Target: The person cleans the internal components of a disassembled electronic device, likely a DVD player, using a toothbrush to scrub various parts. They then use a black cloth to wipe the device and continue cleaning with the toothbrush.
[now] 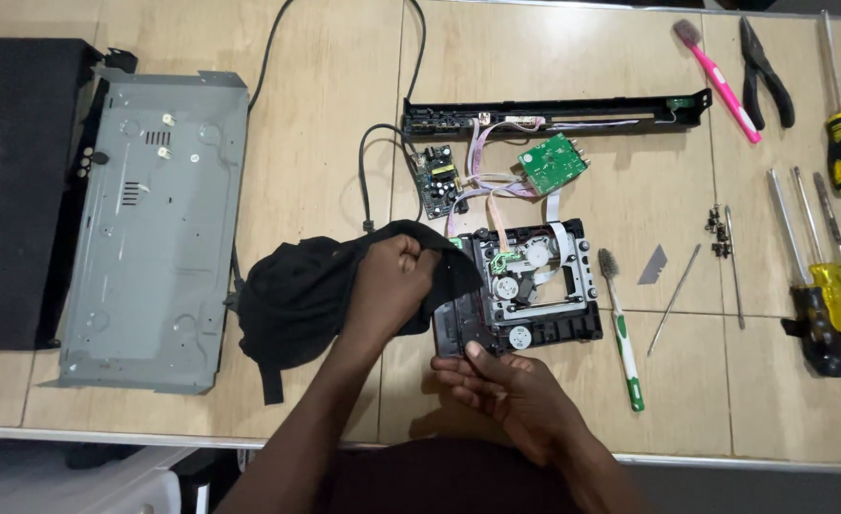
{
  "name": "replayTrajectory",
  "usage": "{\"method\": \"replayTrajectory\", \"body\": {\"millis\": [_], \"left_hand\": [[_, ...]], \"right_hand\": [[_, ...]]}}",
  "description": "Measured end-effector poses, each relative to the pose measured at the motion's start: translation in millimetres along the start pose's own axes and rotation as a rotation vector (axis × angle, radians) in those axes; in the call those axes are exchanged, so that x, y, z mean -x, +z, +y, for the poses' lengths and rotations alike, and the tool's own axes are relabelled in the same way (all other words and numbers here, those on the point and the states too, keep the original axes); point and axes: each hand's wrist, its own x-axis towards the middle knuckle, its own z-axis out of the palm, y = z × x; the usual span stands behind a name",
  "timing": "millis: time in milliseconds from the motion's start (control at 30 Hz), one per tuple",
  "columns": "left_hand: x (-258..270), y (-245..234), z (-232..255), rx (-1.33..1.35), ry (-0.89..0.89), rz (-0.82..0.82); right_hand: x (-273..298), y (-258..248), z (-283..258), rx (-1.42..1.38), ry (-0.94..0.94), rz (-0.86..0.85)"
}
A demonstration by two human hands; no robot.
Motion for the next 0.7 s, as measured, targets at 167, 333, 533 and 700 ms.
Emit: {"method": "replayTrajectory", "body": {"millis": [167,333,533,700], "left_hand": [[15,-14,5,-0.142,-0.071,-0.189],[39,-17,-2,-0.124,-0.139,-0.314],[60,-10,-28,-0.124,-0.132,-0.391],[61,-12,-33,-0.103,-0.136,-0.446]], "right_hand": [[-9,-9,7,-0.016,-0.040,-0.027],[-18,-14,14,-0.073,-0.038,0.032],[-37,-35,29,-0.082,-0.071,0.004],[-38,-33,29,-0.078,-0.080,0.054]]}}
